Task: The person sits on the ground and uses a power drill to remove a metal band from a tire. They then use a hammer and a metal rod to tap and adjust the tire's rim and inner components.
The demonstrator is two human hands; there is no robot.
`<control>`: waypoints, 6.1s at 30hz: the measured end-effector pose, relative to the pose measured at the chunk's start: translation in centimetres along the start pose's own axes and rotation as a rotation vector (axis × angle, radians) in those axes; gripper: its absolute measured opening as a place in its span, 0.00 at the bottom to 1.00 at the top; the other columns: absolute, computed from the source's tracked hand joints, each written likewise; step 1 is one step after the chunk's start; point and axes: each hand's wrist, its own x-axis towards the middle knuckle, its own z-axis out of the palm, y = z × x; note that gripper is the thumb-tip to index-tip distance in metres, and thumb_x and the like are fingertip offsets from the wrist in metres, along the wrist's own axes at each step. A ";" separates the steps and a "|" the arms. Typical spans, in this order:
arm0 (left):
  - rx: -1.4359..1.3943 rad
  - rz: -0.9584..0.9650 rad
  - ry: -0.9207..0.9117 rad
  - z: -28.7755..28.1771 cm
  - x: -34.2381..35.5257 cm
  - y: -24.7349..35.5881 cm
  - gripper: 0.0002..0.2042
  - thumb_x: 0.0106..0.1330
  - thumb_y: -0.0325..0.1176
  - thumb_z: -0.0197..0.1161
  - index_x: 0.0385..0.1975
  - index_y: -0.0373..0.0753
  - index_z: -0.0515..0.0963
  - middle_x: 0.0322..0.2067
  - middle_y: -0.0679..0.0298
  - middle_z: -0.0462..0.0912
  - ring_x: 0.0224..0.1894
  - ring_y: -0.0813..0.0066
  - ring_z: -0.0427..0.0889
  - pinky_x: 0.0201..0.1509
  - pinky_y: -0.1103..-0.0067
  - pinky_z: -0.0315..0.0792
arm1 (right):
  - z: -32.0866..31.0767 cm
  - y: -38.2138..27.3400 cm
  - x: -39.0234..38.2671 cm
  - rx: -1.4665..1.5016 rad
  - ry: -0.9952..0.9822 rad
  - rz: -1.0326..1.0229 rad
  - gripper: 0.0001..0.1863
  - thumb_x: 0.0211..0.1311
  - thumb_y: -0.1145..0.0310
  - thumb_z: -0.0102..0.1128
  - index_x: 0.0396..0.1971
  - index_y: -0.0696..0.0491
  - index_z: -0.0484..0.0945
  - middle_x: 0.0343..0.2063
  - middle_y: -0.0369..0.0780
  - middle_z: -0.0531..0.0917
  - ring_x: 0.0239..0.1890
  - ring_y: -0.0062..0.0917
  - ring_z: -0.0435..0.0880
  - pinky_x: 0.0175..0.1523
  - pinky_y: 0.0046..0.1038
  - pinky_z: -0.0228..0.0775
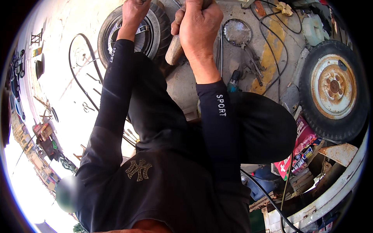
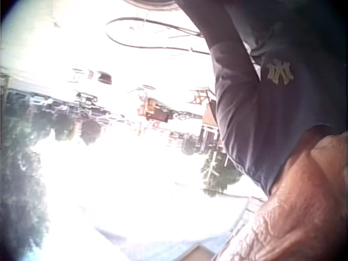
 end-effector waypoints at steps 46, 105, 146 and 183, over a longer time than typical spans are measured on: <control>-0.087 -0.082 0.087 -0.5 -0.9 0.3 0.10 0.60 0.41 0.66 0.28 0.40 0.81 0.22 0.50 0.79 0.29 0.47 0.80 0.32 0.62 0.74 | 1.1 -0.2 -0.1 -0.067 0.034 0.203 0.26 0.73 0.44 0.47 0.30 0.55 0.66 0.15 0.36 0.68 0.10 0.22 0.68 0.15 0.24 0.63; -0.335 0.442 -0.610 -8.1 -10.5 6.0 0.20 0.63 0.42 0.63 0.17 0.32 0.79 0.17 0.45 0.75 0.24 0.43 0.75 0.28 0.61 0.68 | -9.0 2.4 -17.2 -0.804 -0.073 -0.357 0.15 0.64 0.63 0.68 0.31 0.60 0.78 0.19 0.32 0.77 0.22 0.16 0.74 0.28 0.24 0.64; -0.397 0.415 -0.466 -5.4 -9.9 5.9 0.20 0.66 0.41 0.63 0.17 0.32 0.79 0.17 0.48 0.76 0.23 0.47 0.76 0.26 0.63 0.69 | -9.0 8.8 -19.5 -0.680 -0.014 -0.040 0.17 0.66 0.68 0.63 0.18 0.56 0.71 0.14 0.33 0.73 0.18 0.17 0.71 0.26 0.24 0.62; -0.298 0.390 -0.451 -5.1 -9.4 5.4 0.19 0.68 0.40 0.62 0.19 0.31 0.78 0.21 0.49 0.78 0.25 0.48 0.78 0.28 0.62 0.69 | -7.0 3.2 -17.6 -0.360 -0.020 -0.260 0.18 0.71 0.71 0.56 0.18 0.56 0.68 0.13 0.35 0.73 0.16 0.16 0.69 0.23 0.21 0.62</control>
